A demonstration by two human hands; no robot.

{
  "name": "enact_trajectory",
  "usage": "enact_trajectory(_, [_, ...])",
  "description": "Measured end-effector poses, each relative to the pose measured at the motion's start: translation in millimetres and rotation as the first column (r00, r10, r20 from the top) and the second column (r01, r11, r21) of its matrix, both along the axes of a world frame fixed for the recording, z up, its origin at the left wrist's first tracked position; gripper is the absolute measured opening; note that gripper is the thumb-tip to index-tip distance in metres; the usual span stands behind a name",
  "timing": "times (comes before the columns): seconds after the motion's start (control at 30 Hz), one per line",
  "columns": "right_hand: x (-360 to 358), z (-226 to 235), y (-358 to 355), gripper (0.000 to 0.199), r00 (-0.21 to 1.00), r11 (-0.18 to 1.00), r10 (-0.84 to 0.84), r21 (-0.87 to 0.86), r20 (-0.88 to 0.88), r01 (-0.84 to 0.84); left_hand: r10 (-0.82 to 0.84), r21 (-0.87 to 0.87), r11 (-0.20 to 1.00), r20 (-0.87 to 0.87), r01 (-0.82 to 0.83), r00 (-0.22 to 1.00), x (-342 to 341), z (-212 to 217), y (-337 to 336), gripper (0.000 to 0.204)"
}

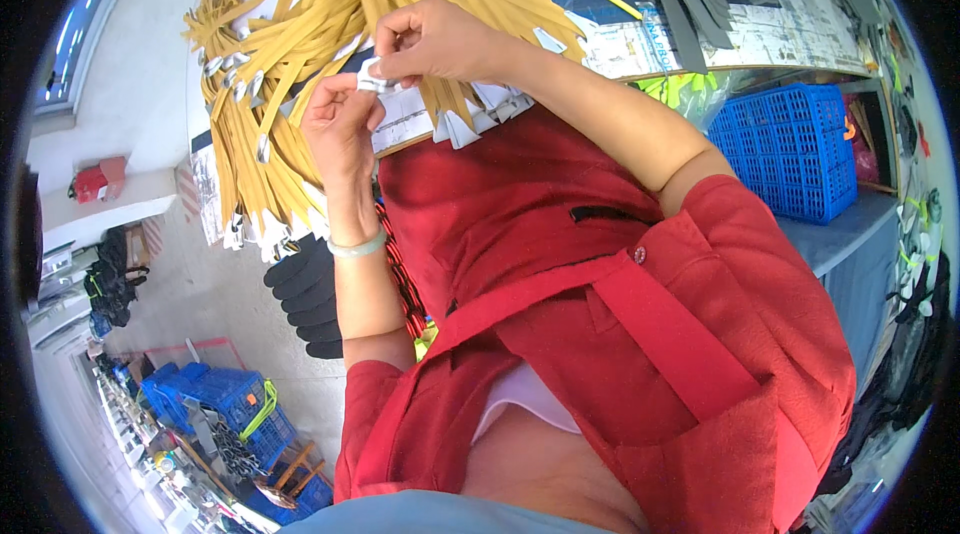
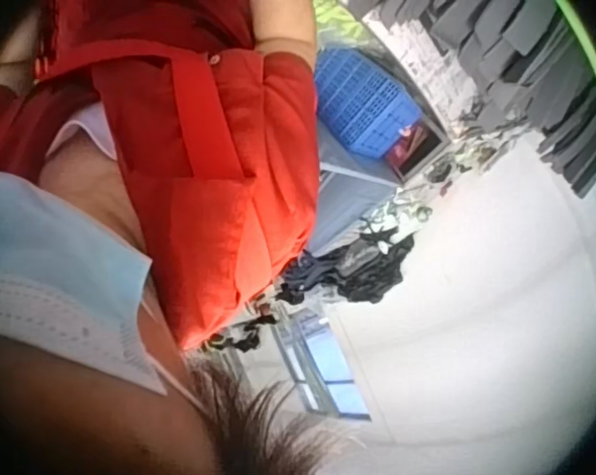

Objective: Manually attaching small white clips to the ends of yellow fabric straps.

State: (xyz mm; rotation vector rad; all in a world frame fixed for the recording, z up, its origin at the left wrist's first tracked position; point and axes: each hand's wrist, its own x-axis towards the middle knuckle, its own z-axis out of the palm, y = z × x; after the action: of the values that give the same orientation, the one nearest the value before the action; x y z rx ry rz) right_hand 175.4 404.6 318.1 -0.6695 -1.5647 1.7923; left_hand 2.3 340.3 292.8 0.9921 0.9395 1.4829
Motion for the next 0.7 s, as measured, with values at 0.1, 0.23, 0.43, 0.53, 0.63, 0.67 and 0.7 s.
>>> enact_trajectory(0.1, [-8.6, -16.7, -7.0, 0.013, 0.946, 0.869, -0.241, 0.482, 0.217, 0.110, 0.298, 0.149, 0.954, -0.371, -0.261, 0.879, 14.1, -12.9, -1.2, 0.011])
enact_trajectory(0.23, [-20.7, -29.0, -13.0, 0.014, 0.863, 0.588, -0.476, 0.791, 0.170, 0.169, 0.557, 0.478, 0.823, -0.574, -0.306, 0.600, 12.9, -21.6, 0.4, 0.013])
enact_trajectory(0.43, [-17.0, -28.4, -12.1, 0.007, 0.971, 0.964, -0.208, 0.190, 0.116, 0.184, 0.273, 0.076, 0.962, -0.252, -0.262, 0.928, 5.5, -9.6, -6.5, 0.007])
enact_trajectory(0.53, [-16.1, -23.7, -15.7, 0.004, 0.994, 0.989, -0.109, -0.103, 0.004, 0.109, 0.080, -0.050, 0.995, -0.083, -0.084, 0.993, -4.7, -12.4, -9.8, 0.007])
enact_trajectory(0.63, [-18.4, -28.0, -23.1, 0.007, 0.958, 0.975, -0.179, 0.173, 0.226, 0.141, 0.434, 0.323, 0.899, -0.560, -0.297, 0.706, 15.1, -20.2, -16.1, 0.010])
enact_trajectory(0.67, [-21.6, -34.7, -24.6, 0.009, 0.922, 0.813, -0.350, 0.542, 0.166, 0.211, 0.490, 0.393, 0.868, -0.590, -0.302, 0.642, 19.3, -21.2, -14.3, 0.011])
enact_trajectory(0.7, [-22.6, -37.7, -22.7, 0.011, 0.875, 0.512, -0.483, 0.824, 0.041, 0.243, 0.441, 0.389, 0.888, -0.569, -0.246, 0.694, 19.6, -20.6, -11.8, 0.012])
